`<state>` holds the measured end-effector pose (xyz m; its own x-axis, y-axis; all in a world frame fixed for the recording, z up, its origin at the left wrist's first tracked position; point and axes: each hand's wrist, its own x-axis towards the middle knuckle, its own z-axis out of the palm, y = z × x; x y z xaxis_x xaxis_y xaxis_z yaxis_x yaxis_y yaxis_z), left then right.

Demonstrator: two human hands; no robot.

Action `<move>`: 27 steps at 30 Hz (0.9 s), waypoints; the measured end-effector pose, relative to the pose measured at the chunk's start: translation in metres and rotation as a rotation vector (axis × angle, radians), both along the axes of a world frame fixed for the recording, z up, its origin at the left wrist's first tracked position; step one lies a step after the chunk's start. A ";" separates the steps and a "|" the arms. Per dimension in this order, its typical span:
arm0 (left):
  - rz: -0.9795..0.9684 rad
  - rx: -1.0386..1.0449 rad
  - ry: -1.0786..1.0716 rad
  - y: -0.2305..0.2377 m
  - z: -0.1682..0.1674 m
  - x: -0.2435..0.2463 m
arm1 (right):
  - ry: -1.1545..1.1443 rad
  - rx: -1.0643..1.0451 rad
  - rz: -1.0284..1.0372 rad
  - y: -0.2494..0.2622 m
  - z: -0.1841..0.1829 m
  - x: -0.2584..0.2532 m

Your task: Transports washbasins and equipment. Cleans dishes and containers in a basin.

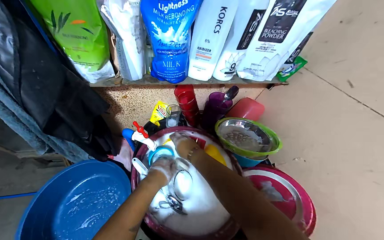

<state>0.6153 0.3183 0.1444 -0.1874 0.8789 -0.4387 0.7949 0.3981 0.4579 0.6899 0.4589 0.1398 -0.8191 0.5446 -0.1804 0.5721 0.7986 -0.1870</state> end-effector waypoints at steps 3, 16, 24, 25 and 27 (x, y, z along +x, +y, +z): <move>-0.051 0.026 0.268 -0.001 0.006 -0.001 | -0.140 -0.034 -0.118 0.013 -0.003 -0.022; -0.087 -0.308 0.226 0.027 0.001 -0.015 | -0.027 -0.073 -0.176 0.024 -0.009 0.001; -0.174 -0.283 0.188 0.032 0.004 -0.011 | 0.373 0.171 -0.158 0.023 0.028 0.040; -0.185 -0.257 0.203 0.031 0.007 -0.010 | 0.482 0.229 -0.152 0.024 0.024 0.046; -0.156 -0.175 0.191 0.030 0.017 -0.009 | 0.580 0.233 -0.226 0.021 0.024 0.053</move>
